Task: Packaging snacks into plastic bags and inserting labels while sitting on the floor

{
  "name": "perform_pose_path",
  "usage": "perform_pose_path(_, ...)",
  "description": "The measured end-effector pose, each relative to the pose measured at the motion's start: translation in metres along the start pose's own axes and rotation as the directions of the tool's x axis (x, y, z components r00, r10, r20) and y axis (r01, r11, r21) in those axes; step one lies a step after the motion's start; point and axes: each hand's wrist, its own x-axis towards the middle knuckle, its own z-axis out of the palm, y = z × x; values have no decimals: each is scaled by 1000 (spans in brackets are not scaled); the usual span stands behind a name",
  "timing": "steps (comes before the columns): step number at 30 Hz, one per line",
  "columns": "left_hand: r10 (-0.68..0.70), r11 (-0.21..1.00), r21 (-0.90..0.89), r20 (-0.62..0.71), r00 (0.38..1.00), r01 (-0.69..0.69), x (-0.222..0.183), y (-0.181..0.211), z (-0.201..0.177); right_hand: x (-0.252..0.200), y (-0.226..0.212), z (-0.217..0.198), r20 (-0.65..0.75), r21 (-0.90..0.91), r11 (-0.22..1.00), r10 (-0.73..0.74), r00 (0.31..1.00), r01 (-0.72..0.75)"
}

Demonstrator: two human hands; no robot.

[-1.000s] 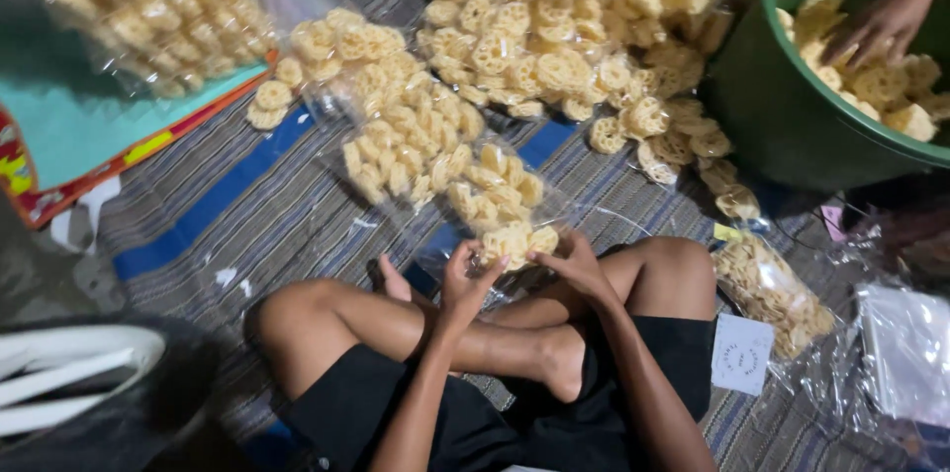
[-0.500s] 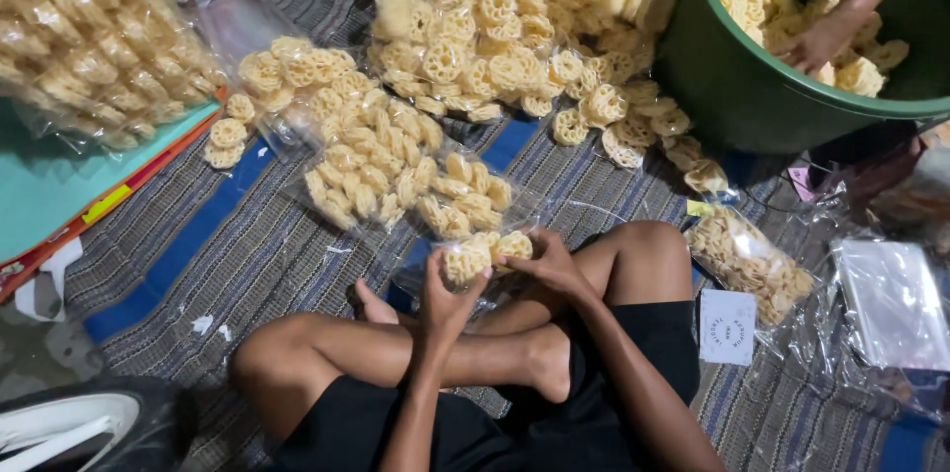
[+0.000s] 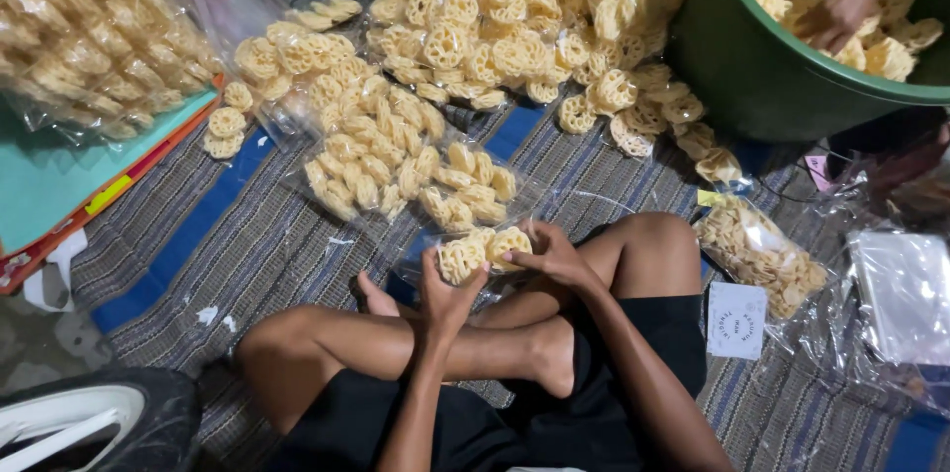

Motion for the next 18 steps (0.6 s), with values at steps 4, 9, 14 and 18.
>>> perform_pose_path(4, -11, 1000, -8, -1, 1000, 11, 7, -11, 3, -4, -16, 6, 39, -30, 999, 27, 999, -26)
perform_pose_path(9, 51, 995, 82, 104, 993, -59, 2, 21, -6, -4, -54, 26, 105, -117, 991, 79, 991, -67)
perform_pose_path(14, 60, 988, 138, 85, 995, -71, 2, 12, -2, -7, -31, 10, 97, -201, 979, 54, 994, -34)
perform_pose_path(18, 37, 993, 106, 91, 995, -47, -5, 15, -6, -8, -16, 8, 65, -292, 956, 42, 997, -21)
